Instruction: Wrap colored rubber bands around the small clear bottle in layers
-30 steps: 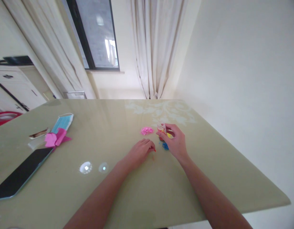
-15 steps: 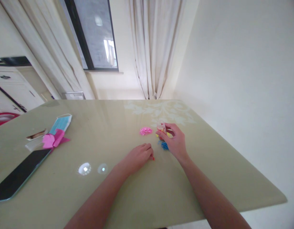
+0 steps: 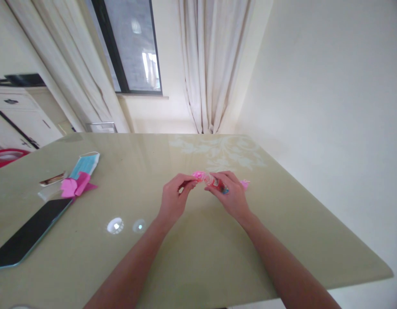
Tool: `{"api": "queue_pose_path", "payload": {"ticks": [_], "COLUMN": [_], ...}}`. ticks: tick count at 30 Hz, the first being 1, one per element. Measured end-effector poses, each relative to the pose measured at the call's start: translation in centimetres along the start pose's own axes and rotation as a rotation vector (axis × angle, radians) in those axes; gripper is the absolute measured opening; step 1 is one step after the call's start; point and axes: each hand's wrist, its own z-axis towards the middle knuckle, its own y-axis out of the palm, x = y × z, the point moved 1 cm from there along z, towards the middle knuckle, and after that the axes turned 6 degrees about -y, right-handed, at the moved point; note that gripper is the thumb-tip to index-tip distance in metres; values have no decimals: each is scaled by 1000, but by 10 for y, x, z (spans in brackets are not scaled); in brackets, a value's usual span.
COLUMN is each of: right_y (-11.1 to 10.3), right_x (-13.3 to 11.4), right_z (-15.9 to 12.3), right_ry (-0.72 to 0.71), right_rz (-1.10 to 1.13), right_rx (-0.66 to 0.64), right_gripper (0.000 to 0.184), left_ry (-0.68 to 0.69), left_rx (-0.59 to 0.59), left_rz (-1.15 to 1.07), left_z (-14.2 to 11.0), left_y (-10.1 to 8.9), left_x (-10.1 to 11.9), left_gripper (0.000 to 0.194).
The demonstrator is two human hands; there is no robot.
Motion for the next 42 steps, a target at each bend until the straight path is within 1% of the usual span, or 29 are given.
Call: {"api": "queue_pose_path", "payload": {"ticks": [3,6,8,10,12,16,18,20,21,23,25,27,30,33,35,38,42], "right_y": [5,8,8,7,6,7,8,10,10,11,11,11,12,12,12,12,13], "right_x": [-3,-5,-6,-7,-7,-7,-5,-3,-2,-1,0,1,3,10,16,25,31], "right_z": [-4,-7,-8,-7,-6,-4,-3,-2,-1,0,0,1,0,0,-1,-3,-6], "right_ry": [-57,-95,-102,-95,-70,39,146,259,304,357,381,402,445,485,485,455,368], "right_rz": [-15,-16,-12,-3,16,130,283,466,542,638,693,740,784,768,681,500,309], "right_rx": [-53,-86,-94,-91,-86,-48,-16,7,10,14,26,27,12,39,63,66,52], "right_gripper": [34,33,34,34,33,32,33,35,36,36,35,36,42,44,41,39,37], "left_ry": [145,323,410,450,464,470,425,321,263,170,114,55,-34,-96,-161,-263,-291], "left_rx": [32,-8,-27,-39,-46,-45,-8,21,8,-85,-173,-208,-156,-67,-25,35,108], "left_rz": [80,226,325,401,431,371,311,251,222,175,138,88,-17,-89,-131,-212,-278], "left_z": [-4,-8,-9,-9,-9,-10,-10,-10,-11,-12,-13,-14,-13,-8,-2,7,15], "left_y": [-1,0,-1,-2,-3,-3,-1,3,6,12,18,23,27,24,17,4,-9], "left_x": [5,4,1,-3,-5,-1,1,1,0,-2,-5,-7,-8,-9,-11,-15,-21], "left_gripper": [17,21,24,27,30,35,35,36,41,56,65,62,52,47,47,45,46]}}
